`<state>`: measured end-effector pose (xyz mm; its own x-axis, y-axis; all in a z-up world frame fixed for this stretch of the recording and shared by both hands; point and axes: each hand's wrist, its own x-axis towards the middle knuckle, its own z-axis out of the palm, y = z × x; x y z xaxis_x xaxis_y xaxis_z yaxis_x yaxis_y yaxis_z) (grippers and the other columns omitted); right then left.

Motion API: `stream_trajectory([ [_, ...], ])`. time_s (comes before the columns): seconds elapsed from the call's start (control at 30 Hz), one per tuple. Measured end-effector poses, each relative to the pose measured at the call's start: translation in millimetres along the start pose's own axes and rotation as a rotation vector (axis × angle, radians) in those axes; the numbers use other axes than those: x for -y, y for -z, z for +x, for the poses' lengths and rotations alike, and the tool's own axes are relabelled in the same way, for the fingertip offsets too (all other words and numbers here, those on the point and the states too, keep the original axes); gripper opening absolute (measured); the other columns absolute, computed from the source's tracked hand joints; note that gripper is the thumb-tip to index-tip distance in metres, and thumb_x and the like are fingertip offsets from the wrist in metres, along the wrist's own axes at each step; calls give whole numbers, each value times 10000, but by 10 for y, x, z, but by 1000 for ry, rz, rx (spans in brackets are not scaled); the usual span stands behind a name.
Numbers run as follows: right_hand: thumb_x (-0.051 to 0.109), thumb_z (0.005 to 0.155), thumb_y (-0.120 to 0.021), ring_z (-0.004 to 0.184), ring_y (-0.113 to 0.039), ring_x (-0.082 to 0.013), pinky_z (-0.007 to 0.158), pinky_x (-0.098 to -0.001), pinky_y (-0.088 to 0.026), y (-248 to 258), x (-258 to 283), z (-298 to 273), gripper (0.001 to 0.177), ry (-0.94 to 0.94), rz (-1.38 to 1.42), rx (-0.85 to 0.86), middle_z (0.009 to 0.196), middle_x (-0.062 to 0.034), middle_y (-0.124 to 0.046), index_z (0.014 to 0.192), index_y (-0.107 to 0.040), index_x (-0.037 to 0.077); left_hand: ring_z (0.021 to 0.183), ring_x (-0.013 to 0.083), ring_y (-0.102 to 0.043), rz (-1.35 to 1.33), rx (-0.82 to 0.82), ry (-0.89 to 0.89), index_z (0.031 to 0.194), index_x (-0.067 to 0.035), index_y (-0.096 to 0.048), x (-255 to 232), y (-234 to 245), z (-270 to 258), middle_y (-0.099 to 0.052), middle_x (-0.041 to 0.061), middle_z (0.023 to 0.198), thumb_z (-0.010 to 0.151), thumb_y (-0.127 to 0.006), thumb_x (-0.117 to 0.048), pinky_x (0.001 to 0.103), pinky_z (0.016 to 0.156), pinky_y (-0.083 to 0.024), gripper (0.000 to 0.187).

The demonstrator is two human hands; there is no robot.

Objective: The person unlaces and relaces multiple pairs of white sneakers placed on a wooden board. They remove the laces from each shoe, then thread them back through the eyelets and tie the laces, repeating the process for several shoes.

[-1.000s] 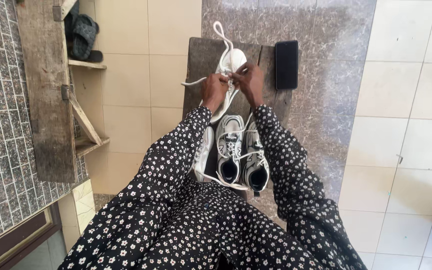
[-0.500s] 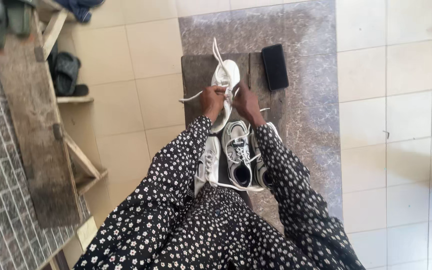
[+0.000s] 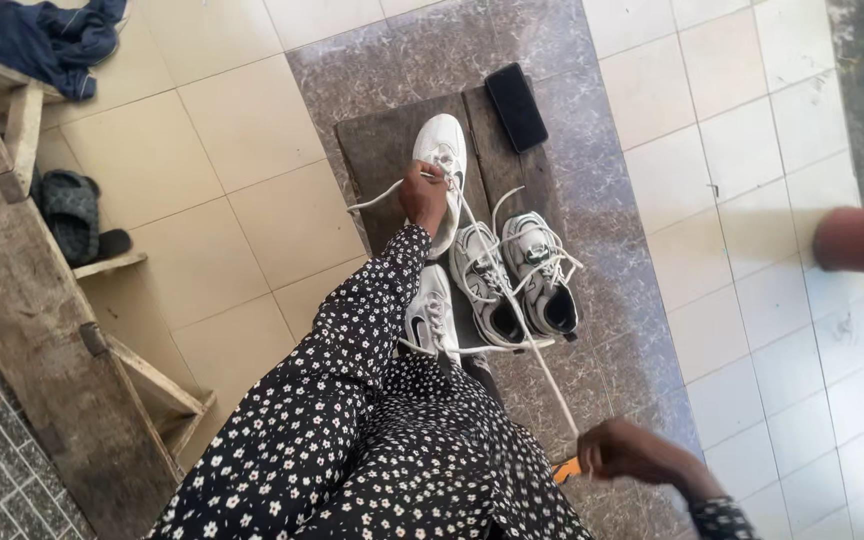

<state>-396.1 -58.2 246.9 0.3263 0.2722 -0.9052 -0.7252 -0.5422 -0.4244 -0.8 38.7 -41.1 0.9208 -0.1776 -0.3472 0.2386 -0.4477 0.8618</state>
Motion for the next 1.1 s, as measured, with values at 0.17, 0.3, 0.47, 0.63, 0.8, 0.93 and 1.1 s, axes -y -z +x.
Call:
stream_trajectory([
  [0.17, -5, 781, -735, 886, -773, -215, 782, -373, -651, 539, 298, -470, 265, 257, 537, -507, 982, -122, -795, 1038, -779, 42, 729, 240, -765, -250, 145, 336, 950, -161, -642, -90, 151, -51, -739, 37, 860, 873, -664, -131, 419, 616, -612, 86],
  [0.3, -20, 900, -693, 902, -761, -256, 764, -381, -652, 999, 601, -498, 134, 625, 686, -956, 993, -174, -765, 1025, -733, -44, 777, 244, -752, 112, -12, -126, 906, -84, -717, -124, 610, -34, -756, 89, 830, 859, -729, -90, 395, 714, -581, 49],
  [0.47, 11, 1024, -772, 863, -655, -192, 739, -273, -532, 2130, 789, 53, 77, 672, 343, -1406, 994, -123, -687, 1100, -764, 6, 814, 269, -719, 244, 19, -316, 881, -75, -733, -84, 719, -111, -747, 116, 886, 862, -757, -141, 400, 736, -559, 73],
  [0.63, 27, 938, -792, 1034, -684, -226, 954, -393, -531, 3022, 1206, 1056, 116, 838, -52, -1242, 1049, -83, -724, 1045, -748, 34, 887, 313, -668, 456, 46, -192, 891, -47, -742, -238, 371, -134, -712, 168, 950, 809, -808, -212, 415, 772, -515, 196],
  [0.8, 80, 930, -747, 794, -704, -270, 692, -367, -552, 3135, 1428, 2430, 112, 882, -222, -870, 922, -165, -723, 1026, -795, 48, 935, 321, -655, 410, -26, -145, 910, -43, -767, -191, 195, -87, -698, 179, 992, 828, -787, -163, 417, 831, -503, 148],
  [0.93, 115, 856, -781, 777, -737, -239, 703, -367, -567, 3101, 1391, 3060, 172, 840, -128, -781, 907, -101, -758, 1022, -768, 73, 933, 301, -678, 397, -49, -123, 948, -32, -771, -223, 227, -51, -709, 169, 991, 892, -761, -141, 404, 860, -521, 123],
  [1.1, 43, 866, -729, 777, -705, -304, 703, -422, -549, 3079, 1390, 3167, 234, 920, -268, -744, 908, -100, -761, 1094, -677, 48, 936, 319, -662, 503, -53, -73, 920, 2, -744, -490, 111, -165, -677, 197, 992, 776, -838, -170, 426, 831, -519, 244],
])
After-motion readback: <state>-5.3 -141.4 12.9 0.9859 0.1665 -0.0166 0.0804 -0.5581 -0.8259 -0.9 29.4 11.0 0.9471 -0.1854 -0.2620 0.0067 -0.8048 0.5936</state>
